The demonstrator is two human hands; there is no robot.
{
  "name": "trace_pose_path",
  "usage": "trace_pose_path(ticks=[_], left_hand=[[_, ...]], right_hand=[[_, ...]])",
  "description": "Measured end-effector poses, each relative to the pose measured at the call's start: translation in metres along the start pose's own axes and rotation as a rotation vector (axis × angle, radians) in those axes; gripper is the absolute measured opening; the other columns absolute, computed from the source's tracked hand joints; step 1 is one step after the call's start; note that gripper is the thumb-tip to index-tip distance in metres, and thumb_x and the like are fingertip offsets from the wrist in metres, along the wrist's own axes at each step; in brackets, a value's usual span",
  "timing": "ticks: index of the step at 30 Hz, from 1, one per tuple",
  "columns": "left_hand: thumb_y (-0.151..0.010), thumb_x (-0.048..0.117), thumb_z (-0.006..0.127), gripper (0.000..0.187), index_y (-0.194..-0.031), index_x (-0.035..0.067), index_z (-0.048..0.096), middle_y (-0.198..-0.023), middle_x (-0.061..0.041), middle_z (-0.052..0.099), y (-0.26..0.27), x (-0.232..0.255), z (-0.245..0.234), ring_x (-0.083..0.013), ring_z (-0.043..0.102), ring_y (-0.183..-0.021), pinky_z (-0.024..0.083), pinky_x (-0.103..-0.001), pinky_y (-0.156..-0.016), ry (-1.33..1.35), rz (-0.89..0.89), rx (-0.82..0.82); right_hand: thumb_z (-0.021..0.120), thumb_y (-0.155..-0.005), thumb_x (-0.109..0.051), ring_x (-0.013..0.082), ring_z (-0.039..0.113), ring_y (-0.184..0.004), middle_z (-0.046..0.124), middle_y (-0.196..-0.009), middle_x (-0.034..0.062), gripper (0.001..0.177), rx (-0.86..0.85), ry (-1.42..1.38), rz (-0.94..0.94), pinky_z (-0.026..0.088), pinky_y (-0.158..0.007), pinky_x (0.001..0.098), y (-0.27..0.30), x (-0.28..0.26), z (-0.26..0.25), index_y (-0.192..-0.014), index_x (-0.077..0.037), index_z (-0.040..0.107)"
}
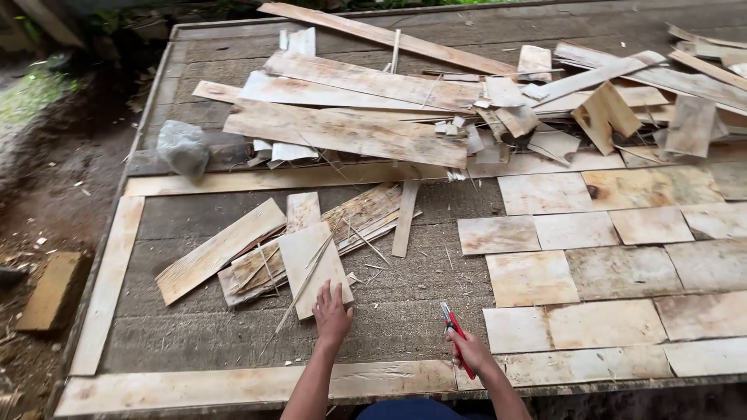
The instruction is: Trimming thin wood pieces with a utility knife and arranging them into a tiled pattern on a wooden base.
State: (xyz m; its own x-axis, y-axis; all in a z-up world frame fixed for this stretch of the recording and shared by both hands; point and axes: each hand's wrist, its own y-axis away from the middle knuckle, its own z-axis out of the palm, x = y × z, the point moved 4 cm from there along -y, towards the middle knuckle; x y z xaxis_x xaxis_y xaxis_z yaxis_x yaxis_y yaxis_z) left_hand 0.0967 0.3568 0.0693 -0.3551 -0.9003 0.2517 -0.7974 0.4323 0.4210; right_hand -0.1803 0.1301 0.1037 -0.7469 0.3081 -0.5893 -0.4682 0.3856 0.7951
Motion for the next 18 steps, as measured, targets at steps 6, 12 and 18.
trace_pose_path(ticks=[6,12,18], left_hand=[[-0.089,0.033,0.068,0.100,-0.162,0.028,0.000,-0.172,0.000,-0.013,-0.013,0.004,-0.010,-0.0218,-0.009,-0.157,0.006,-0.056,-0.125,-0.002,-0.037,0.009],[-0.085,0.049,0.069,0.097,-0.161,0.027,0.014,-0.172,-0.001,0.001,-0.032,-0.014,-0.002,-0.0216,-0.001,-0.157,0.015,-0.064,-0.121,-0.013,-0.006,0.089],[-0.082,0.038,0.074,0.093,-0.158,0.026,0.023,-0.169,-0.003,0.016,-0.027,-0.034,-0.015,-0.0205,0.013,-0.155,0.022,-0.066,-0.118,0.061,0.085,0.205]], right_hand=[[0.056,-0.103,-0.036,0.0130,0.056,-0.051,0.059,-0.067,0.0026,0.056,0.051,-0.050,0.015,0.050,-0.048,0.0250,-0.007,0.002,0.005,-0.153,-0.011,0.048],[0.044,-0.107,-0.037,0.0186,0.057,-0.056,0.059,-0.069,0.0046,0.046,0.096,-0.122,-0.024,0.043,-0.051,0.0299,-0.012,-0.029,0.022,-0.151,-0.024,0.048],[0.044,-0.110,-0.011,0.0246,0.063,-0.059,0.068,-0.091,0.0190,0.013,0.087,-0.249,-0.066,0.057,-0.053,0.0357,-0.060,-0.070,0.031,-0.117,0.000,0.046]])
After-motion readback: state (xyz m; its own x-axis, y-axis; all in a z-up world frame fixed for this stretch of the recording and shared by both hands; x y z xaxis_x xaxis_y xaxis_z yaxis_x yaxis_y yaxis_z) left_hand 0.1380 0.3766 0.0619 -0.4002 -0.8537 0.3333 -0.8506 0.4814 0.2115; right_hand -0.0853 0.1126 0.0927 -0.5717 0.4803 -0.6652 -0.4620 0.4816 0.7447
